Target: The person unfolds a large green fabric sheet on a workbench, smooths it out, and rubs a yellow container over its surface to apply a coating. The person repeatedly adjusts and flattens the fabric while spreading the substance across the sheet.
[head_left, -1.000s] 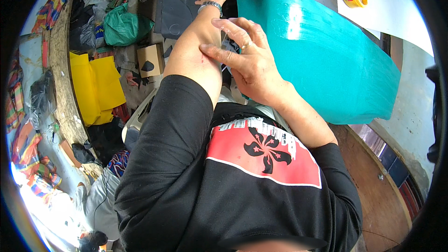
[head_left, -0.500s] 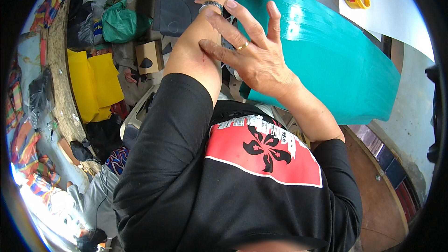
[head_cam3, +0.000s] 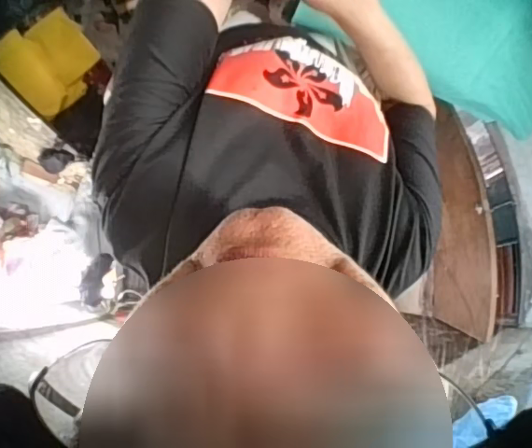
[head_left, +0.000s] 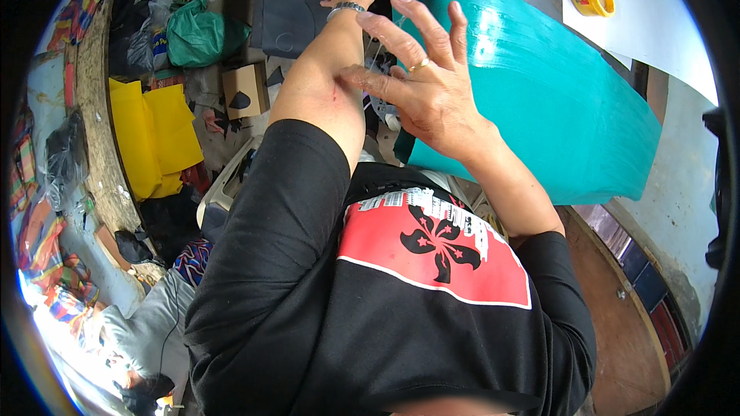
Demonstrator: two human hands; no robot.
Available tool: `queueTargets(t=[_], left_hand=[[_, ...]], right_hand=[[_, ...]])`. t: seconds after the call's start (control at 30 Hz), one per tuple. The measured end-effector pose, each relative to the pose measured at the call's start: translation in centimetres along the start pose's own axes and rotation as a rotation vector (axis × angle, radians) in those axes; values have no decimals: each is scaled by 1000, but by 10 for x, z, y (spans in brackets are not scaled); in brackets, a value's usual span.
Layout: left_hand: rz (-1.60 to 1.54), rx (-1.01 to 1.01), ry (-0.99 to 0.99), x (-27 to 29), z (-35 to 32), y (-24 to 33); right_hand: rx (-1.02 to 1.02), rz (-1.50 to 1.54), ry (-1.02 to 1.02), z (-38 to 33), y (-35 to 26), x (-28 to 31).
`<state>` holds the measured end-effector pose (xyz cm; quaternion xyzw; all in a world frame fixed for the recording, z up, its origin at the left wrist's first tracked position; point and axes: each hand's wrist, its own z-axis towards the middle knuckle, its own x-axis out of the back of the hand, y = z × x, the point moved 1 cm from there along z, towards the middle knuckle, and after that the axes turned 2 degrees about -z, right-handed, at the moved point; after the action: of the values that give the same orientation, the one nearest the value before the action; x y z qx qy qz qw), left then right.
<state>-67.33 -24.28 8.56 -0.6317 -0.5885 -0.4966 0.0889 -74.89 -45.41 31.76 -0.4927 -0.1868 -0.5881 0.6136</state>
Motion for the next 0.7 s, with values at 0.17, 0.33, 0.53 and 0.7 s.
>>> queueTargets(t=[0.17, 0.33, 0.53, 0.7], left_hand=[[-55, -1, -20, 2, -4, -5], [-38, 30, -45, 0, -6, -6], [-47, -1, -42, -8, -6, -10], [-65, 39, -75, -13, -3, -15]], right_hand=[[5, 265, -104, -3, 4, 3], [-44, 266, -78, -3, 10, 2], [-5, 193, -101, -5, 0, -5], [-25, 326, -131, -4, 7, 6]])
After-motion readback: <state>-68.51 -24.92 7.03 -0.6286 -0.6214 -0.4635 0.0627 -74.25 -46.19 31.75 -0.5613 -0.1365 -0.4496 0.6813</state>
